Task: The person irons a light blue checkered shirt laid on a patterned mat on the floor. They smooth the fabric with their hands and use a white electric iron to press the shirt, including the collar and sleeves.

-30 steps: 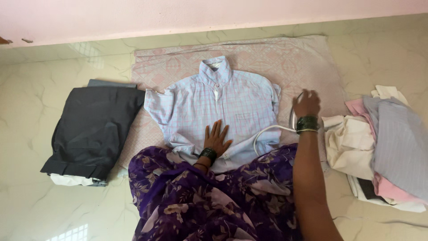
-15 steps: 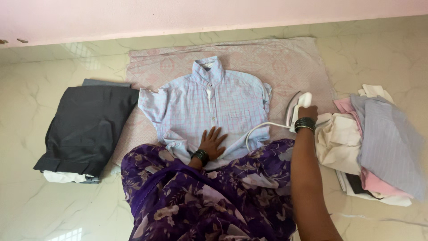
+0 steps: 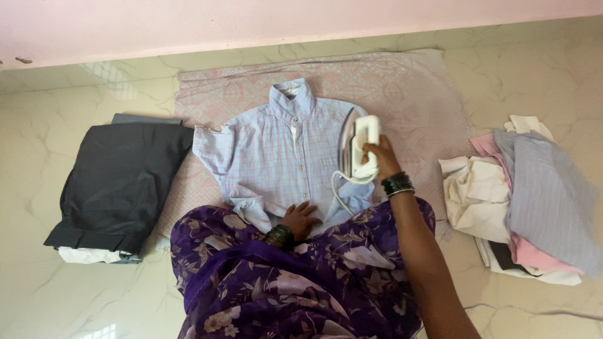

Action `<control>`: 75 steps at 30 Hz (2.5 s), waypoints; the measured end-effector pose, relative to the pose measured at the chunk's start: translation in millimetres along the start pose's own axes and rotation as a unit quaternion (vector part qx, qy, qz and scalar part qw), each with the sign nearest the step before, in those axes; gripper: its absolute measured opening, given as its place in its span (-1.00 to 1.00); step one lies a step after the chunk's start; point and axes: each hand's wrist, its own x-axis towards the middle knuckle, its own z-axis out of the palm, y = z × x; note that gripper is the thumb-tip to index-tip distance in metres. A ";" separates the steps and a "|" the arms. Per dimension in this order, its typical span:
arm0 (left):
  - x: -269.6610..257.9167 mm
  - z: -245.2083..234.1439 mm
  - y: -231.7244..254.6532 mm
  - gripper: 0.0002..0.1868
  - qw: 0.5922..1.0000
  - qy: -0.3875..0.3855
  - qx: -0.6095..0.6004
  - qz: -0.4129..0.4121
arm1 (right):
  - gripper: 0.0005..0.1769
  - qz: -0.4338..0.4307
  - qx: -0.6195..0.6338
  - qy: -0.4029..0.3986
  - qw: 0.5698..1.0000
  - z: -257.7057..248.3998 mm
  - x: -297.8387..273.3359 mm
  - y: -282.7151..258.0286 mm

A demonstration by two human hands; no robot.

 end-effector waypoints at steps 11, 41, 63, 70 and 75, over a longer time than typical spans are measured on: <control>25.7 4.8 -18.1 -0.82 0.996 -0.001 -0.089 0.028 | -0.55 0.083 -0.121 0.055 0.988 66.4 40.8 124.2; 44.9 -1.7 -40.6 -0.58 0.987 -0.108 -0.106 0.046 | -0.55 0.089 -0.227 0.001 0.970 72.5 140.9 101.5; 43.8 -21.9 -34.9 -0.58 0.983 -0.142 -0.103 0.046 | -0.55 0.043 -0.285 0.060 0.956 97.8 198.4 96.5; 46.5 -12.2 -41.0 -0.63 0.985 -0.103 -0.126 0.055 | -0.50 0.051 -0.279 0.037 0.958 109.0 155.1 104.3; 43.0 -7.4 -46.0 -0.63 0.984 -0.105 -0.123 0.071 | -0.49 0.087 -0.318 -0.001 0.944 89.7 87.3 119.2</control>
